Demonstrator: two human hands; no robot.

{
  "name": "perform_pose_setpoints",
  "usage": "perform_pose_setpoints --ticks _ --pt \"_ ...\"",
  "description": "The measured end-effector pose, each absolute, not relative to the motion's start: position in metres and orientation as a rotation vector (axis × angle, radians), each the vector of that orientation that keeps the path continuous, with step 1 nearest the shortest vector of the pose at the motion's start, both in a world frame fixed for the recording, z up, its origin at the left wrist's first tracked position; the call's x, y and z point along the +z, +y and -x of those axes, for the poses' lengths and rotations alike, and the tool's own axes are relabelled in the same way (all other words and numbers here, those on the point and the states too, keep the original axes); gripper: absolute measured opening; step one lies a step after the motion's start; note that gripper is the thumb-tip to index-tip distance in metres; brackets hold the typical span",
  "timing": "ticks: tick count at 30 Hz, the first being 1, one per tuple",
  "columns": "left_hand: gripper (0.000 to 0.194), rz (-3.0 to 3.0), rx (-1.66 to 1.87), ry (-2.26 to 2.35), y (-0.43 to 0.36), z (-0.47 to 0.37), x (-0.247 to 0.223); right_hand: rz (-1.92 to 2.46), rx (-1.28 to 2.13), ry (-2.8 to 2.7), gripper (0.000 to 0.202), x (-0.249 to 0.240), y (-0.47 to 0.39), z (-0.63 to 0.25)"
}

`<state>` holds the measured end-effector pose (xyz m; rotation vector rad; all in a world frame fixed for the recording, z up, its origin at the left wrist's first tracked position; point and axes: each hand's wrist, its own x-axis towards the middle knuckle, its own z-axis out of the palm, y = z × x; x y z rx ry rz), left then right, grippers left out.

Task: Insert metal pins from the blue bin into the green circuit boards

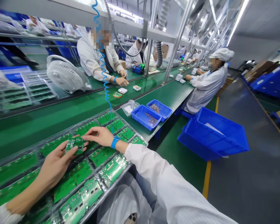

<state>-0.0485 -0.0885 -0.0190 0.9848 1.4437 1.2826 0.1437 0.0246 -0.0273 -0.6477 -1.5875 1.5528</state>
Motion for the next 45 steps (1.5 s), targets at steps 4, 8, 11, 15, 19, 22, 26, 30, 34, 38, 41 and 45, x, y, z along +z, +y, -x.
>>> perform_pose_setpoints --ticks 4,8,11,15,19,22,26,30,34,38,41,45 --pt "0.067 -0.982 1.288 1.342 -0.088 0.049 -0.02 0.642 1.653 -1.543 0.042 -0.026 0.026 -0.145" --pt "0.075 -0.987 1.317 1.275 -0.088 0.049 -0.02 0.643 1.756 -1.481 0.043 -0.023 0.027 -0.146" --pt "0.079 -1.013 1.323 1.257 -0.089 0.048 -0.019 0.629 1.821 -1.452 0.045 -0.022 0.028 -0.146" --pt "0.082 -1.035 1.315 1.243 -0.089 0.048 -0.019 0.642 1.882 -1.414 0.048 -0.021 0.029 -0.146" --pt "0.083 -1.016 1.316 1.241 -0.089 0.048 -0.018 0.693 1.868 -1.419 0.05 -0.019 0.031 -0.146" --pt "0.082 -1.036 1.3 1.243 -0.089 0.047 -0.016 0.736 1.842 -1.439 0.051 -0.019 0.032 -0.145" --pt "0.08 -1.041 1.285 1.242 -0.089 0.046 -0.014 0.711 1.839 -1.463 0.048 -0.018 0.033 -0.145" --pt "0.077 -0.989 1.303 1.223 -0.089 0.045 -0.013 0.707 1.839 -1.459 0.046 -0.018 0.031 -0.146" --pt "0.074 -0.941 1.314 1.233 -0.088 0.046 -0.015 0.717 1.791 -1.474 0.042 -0.021 0.03 -0.145" --pt "0.07 -0.974 1.314 1.263 -0.087 0.046 -0.016 0.723 1.764 -1.483 0.042 -0.024 0.03 -0.144" --pt "0.065 -1.01 1.329 1.269 -0.087 0.044 -0.014 0.721 1.71 -1.524 0.044 -0.025 0.029 -0.144" --pt "0.065 -1.013 1.359 1.242 -0.087 0.039 -0.01 0.767 1.572 -1.648 0.047 -0.024 0.027 -0.145"
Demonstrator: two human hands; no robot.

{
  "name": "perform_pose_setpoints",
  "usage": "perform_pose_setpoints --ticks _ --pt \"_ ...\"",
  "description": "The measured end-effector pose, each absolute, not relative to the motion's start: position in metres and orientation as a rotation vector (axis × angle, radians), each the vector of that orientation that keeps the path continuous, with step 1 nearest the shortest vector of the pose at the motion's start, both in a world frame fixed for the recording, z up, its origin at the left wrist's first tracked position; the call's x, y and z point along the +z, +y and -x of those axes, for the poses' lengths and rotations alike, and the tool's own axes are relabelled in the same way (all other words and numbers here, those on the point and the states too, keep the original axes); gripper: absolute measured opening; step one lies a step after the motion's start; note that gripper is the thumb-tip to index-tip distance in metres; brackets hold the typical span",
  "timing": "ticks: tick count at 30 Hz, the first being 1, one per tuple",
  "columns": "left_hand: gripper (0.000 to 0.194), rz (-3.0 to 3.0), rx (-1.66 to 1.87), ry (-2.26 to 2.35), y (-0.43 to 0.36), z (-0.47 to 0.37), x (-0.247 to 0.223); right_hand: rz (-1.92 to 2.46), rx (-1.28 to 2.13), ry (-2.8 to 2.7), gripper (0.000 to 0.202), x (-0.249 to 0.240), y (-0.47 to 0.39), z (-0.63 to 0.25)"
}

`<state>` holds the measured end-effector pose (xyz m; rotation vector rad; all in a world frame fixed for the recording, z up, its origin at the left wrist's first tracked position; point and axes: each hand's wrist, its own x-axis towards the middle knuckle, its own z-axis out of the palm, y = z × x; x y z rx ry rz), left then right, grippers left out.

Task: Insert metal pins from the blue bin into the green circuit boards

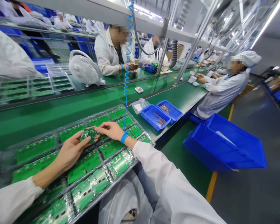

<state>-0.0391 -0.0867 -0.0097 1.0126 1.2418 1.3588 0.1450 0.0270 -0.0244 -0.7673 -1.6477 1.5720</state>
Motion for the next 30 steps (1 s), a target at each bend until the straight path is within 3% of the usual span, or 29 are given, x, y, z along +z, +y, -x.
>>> perform_pose_setpoints --ticks 9,30 --pt "0.07 -1.054 1.326 1.19 -0.088 0.039 -0.007 0.758 1.529 -1.739 0.057 -0.026 0.028 -0.147" --pt "0.049 -1.004 1.234 1.247 -0.081 0.047 -0.012 0.706 1.437 -1.713 0.068 -0.026 0.032 -0.139"
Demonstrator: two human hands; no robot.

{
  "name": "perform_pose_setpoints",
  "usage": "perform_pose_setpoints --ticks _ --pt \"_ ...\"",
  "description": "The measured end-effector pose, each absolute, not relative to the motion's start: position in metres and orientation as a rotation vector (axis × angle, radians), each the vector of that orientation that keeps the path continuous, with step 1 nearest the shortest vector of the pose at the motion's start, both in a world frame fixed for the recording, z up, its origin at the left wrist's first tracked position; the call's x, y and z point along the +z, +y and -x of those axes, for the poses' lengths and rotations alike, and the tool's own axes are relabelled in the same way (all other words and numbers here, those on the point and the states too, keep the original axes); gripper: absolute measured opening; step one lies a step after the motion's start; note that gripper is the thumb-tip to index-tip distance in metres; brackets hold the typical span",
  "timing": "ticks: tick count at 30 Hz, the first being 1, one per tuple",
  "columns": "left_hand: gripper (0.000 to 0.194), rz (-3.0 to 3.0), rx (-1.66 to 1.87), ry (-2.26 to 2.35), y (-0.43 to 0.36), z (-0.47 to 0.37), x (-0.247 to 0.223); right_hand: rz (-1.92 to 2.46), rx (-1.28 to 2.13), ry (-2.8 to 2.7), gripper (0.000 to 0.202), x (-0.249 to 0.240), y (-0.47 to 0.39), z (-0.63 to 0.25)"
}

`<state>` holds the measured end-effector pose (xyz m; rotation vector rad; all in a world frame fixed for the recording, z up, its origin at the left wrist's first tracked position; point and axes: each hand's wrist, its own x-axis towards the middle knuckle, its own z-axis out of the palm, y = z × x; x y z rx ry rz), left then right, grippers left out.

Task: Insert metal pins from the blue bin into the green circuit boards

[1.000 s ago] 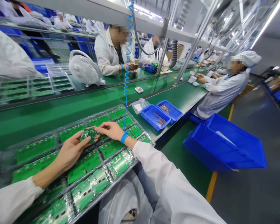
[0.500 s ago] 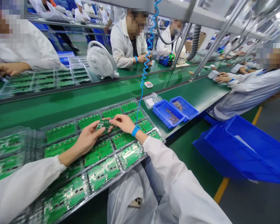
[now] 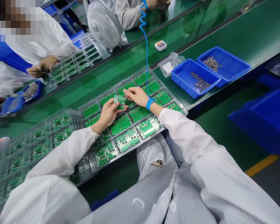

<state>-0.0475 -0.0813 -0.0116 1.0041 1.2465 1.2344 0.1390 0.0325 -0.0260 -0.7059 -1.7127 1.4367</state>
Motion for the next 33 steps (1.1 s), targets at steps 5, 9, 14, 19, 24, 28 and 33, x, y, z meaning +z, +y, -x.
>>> perform_pose_setpoints --ticks 5,9,14,19,24,28,33 --pt "0.05 -1.025 1.268 1.301 -0.083 0.045 -0.009 0.722 1.41 -1.719 0.064 -0.028 0.035 -0.135" --pt "0.051 -1.052 1.3 1.386 -0.094 0.045 -0.001 0.704 1.389 -1.706 0.063 -0.031 0.037 -0.134" --pt "0.047 -1.085 1.415 1.636 -0.134 0.072 0.021 0.657 1.405 -1.707 0.061 -0.035 0.039 -0.131" --pt "0.045 -1.11 1.454 1.909 -0.197 0.112 0.053 0.585 1.381 -1.723 0.055 -0.04 0.041 -0.125" --pt "0.047 -1.165 1.262 2.148 -0.243 0.131 0.065 0.506 1.362 -1.714 0.058 -0.046 0.043 -0.121" --pt "0.052 -1.206 1.165 2.183 -0.251 0.126 0.062 0.486 1.372 -1.712 0.055 -0.049 0.045 -0.121" --pt "0.053 -1.273 1.034 2.06 -0.244 0.099 0.067 0.502 1.392 -1.709 0.053 -0.046 0.045 -0.122"
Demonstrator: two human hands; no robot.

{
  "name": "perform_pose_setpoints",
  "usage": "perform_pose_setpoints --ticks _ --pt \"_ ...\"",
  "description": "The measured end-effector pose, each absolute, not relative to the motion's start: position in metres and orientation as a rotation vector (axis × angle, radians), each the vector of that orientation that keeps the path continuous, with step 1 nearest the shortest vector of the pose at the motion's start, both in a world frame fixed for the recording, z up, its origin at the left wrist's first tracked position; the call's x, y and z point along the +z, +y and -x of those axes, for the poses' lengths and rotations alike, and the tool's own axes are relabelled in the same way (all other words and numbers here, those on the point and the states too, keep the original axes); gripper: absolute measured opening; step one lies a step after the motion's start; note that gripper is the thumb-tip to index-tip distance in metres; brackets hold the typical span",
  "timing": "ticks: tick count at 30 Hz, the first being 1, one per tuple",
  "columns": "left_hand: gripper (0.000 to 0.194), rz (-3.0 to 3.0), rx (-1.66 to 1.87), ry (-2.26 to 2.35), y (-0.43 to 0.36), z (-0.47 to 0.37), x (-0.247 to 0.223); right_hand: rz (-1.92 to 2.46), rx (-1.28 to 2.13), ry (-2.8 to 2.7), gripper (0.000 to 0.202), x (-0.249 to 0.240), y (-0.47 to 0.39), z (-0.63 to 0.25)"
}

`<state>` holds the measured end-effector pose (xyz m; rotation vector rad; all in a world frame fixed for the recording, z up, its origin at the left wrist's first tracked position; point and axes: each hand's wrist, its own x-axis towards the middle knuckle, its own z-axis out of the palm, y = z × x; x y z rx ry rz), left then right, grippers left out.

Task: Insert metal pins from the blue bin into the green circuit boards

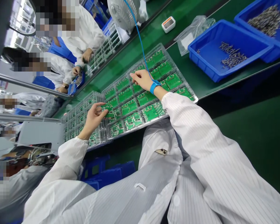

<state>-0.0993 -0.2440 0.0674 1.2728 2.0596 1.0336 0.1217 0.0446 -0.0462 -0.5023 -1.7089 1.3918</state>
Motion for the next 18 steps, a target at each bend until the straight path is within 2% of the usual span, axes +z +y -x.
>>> perform_pose_setpoints --ticks 3,6,13,15,18 --pt "0.052 -1.219 1.053 1.913 -0.234 0.074 0.071 0.506 1.422 -1.693 0.054 -0.045 0.045 -0.121" --pt "0.059 -1.063 1.027 1.671 -0.216 0.043 0.069 0.495 1.431 -1.659 0.056 -0.045 0.046 -0.12" --pt "0.06 -0.827 0.85 1.336 -0.177 -0.028 0.045 0.551 1.503 -1.604 0.057 -0.034 0.041 -0.127" --pt "0.066 -0.822 0.822 1.286 -0.175 -0.037 0.041 0.561 1.522 -1.598 0.055 -0.029 0.038 -0.13" --pt "0.087 -0.884 0.769 1.253 -0.177 -0.04 0.038 0.579 1.541 -1.599 0.051 -0.023 0.035 -0.133"
